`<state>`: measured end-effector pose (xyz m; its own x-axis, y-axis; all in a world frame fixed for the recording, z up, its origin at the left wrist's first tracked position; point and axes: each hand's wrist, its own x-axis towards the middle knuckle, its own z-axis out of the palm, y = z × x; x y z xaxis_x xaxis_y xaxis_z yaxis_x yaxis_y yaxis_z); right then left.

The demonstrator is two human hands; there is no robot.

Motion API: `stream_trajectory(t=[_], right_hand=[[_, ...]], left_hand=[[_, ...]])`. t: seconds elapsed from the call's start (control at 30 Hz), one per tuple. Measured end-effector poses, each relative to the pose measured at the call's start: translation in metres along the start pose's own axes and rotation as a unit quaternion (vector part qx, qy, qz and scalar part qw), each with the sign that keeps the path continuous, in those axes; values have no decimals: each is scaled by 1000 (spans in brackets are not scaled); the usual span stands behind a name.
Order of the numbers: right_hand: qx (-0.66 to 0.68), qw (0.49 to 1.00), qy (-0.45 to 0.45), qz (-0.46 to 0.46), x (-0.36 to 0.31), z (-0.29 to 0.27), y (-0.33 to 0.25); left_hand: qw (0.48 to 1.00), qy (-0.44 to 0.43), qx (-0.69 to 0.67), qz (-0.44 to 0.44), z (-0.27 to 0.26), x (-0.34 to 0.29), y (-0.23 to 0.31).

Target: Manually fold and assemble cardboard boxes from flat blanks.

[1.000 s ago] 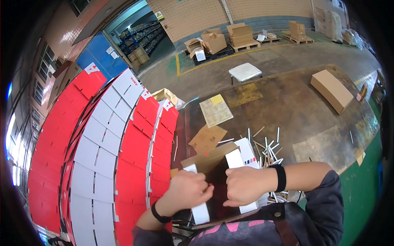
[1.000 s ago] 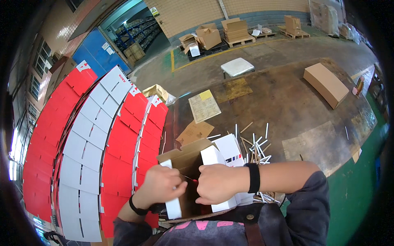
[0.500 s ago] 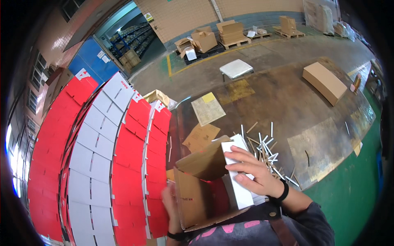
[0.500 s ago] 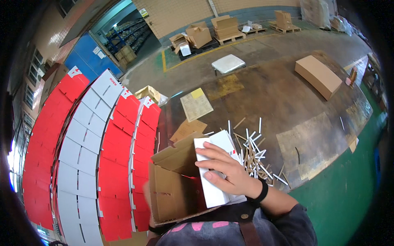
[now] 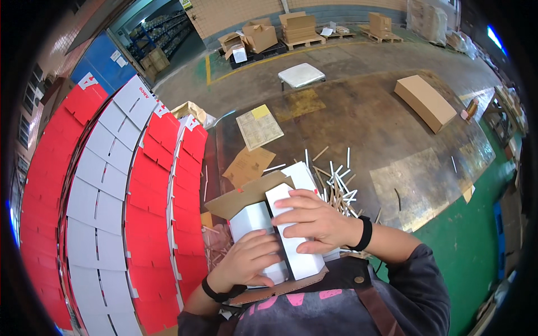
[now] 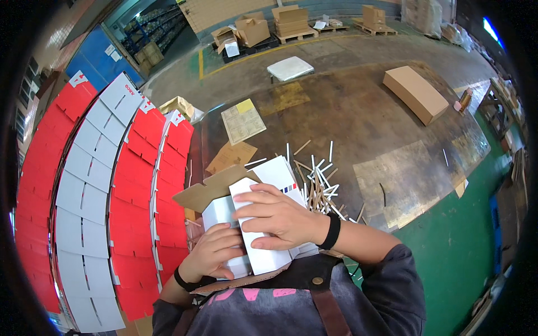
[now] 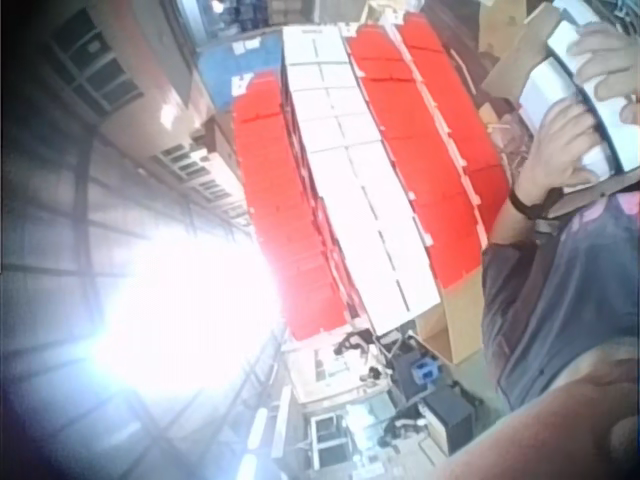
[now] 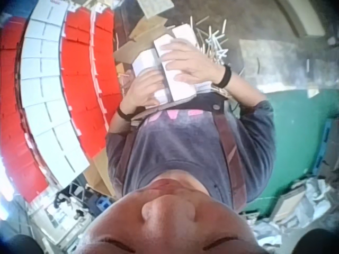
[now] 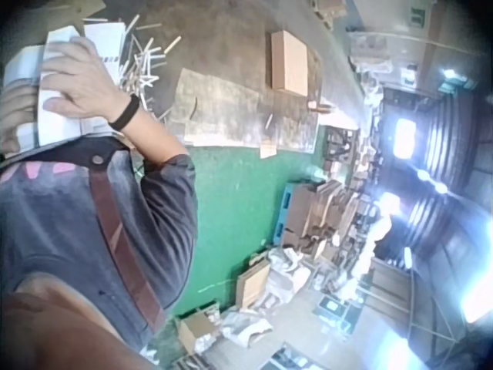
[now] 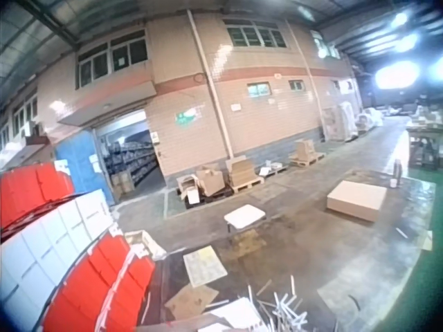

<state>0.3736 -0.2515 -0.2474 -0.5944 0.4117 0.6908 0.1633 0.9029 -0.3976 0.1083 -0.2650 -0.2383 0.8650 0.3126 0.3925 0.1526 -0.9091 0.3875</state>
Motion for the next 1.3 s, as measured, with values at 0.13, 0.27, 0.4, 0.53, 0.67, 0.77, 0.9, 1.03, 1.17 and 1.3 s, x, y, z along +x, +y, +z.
stream_trajectory(t=[0.13,0.27,0.4,0.53,0.67,0.77,0.9,1.03,1.17,1.3], right_hand=[[21,998,-54,-4,8,25,2],[-83,984,39,151,1,37,-23],[-155,943,-38,291,-17,29,-35],[-179,921,-35,344,-46,-1,-3],[-281,916,45,284,-54,-31,26],[-229,952,131,158,37,-50,10],[-203,907,-286,233,132,-44,12],[-366,872,-311,93,112,15,28],[-166,953,-232,104,79,5,3],[15,901,-393,186,89,-8,17]], left_hand=[[999,-8,50,-15,4,4,-1],[981,141,52,-121,26,0,11],[983,50,87,-151,37,10,29],[974,-81,124,-171,30,8,26],[973,-103,133,-158,28,17,22],[978,-128,113,-121,40,17,15],[982,-187,17,8,36,17,12],[987,-149,-57,-1,37,5,1],[992,-100,-78,-17,46,1,4],[995,-83,-59,1,52,2,5]])
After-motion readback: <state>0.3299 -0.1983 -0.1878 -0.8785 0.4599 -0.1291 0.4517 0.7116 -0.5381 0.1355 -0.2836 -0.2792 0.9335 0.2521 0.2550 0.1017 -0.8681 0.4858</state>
